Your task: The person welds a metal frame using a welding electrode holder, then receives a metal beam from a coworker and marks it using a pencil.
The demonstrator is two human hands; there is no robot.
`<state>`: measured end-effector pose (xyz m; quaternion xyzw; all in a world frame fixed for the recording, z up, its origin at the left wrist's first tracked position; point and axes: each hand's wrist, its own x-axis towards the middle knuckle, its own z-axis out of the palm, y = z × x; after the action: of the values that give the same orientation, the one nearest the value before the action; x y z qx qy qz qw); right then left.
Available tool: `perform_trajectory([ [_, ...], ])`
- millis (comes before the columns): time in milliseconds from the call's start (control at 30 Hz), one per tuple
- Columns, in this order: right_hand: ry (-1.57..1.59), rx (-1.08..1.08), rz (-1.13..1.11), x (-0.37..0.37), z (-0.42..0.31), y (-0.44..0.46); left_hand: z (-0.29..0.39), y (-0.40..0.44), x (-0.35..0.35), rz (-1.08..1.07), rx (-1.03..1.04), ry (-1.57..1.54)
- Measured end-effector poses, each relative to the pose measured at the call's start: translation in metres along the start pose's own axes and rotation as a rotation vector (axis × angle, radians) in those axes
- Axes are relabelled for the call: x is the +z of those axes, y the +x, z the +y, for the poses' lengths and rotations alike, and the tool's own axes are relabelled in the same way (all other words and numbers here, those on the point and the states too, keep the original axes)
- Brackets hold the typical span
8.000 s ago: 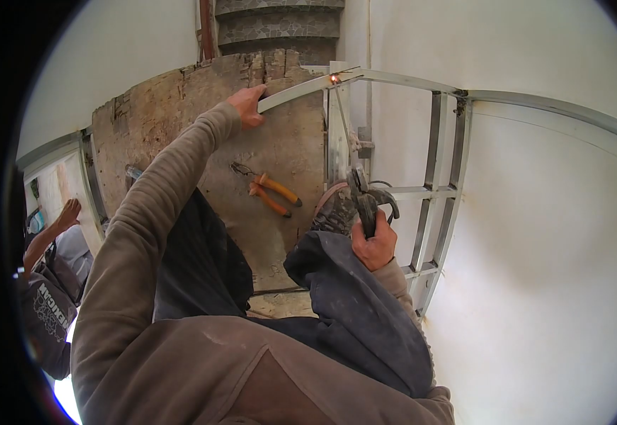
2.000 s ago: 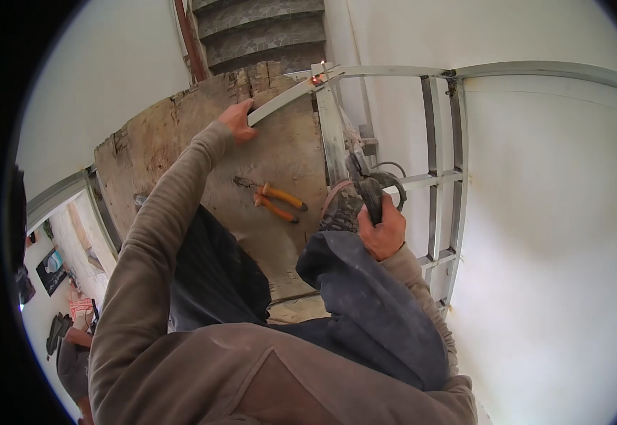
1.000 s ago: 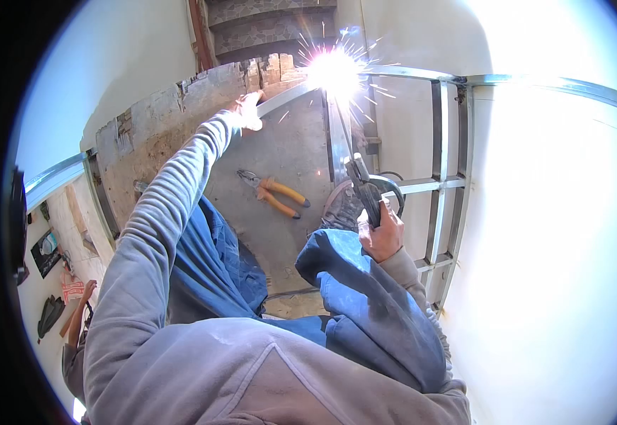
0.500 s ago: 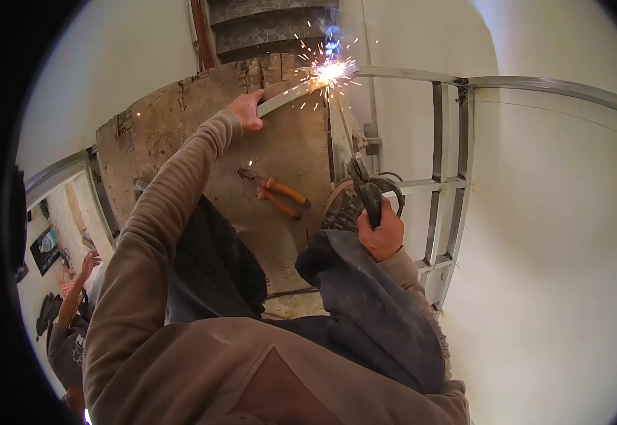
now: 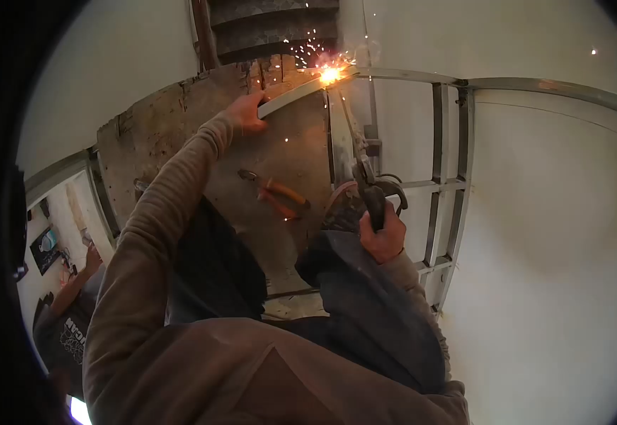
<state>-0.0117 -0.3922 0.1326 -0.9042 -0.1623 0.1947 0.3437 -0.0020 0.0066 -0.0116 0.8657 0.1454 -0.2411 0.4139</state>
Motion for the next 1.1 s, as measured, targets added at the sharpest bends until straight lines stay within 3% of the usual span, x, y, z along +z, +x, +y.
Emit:
perform_trajectory([
  [100, -0.018, -0.049, 0.128, 0.001, 0.007, -0.002, -0.006, 0.003, 0.006, 0.068, 0.049, 0.018],
  [300, 0.166, 0.05, 0.153, -0.008, 0.009, 0.005, -0.007, 0.001, 0.007, 0.094, 0.081, 0.072],
  [333, 0.286, 0.175, 0.086, -0.015, 0.0, 0.01, -0.006, -0.001, 0.006, 0.099, 0.075, 0.077],
  [367, 0.666, 0.297, 0.041, -0.032, -0.009, 0.013, -0.004, -0.002, 0.004, 0.102, 0.074, 0.088],
  [433, 0.879, 0.287, -0.038, -0.047, -0.015, 0.019, -0.004, -0.002, 0.005, 0.11, 0.086, 0.081],
  [533, 0.758, 0.365, -0.086, -0.053, -0.01, 0.023, -0.007, 0.0, 0.004, 0.113, 0.127, 0.046],
  [767, 0.272, 0.126, 0.007, -0.022, 0.009, 0.01, -0.003, 0.001, 0.001, 0.075, 0.091, 0.083],
  [800, 0.237, 0.168, -0.019, -0.022, 0.007, 0.008, -0.004, 0.002, 0.001, 0.075, 0.078, 0.083],
  [900, 0.227, 0.142, -0.01, -0.017, 0.003, 0.005, -0.006, 0.001, 0.001, 0.147, 0.159, 0.113],
  [1100, 0.202, 0.12, 0.079, -0.013, 0.009, 0.0, -0.002, 0.0, -0.003, 0.093, 0.148, 0.06],
])
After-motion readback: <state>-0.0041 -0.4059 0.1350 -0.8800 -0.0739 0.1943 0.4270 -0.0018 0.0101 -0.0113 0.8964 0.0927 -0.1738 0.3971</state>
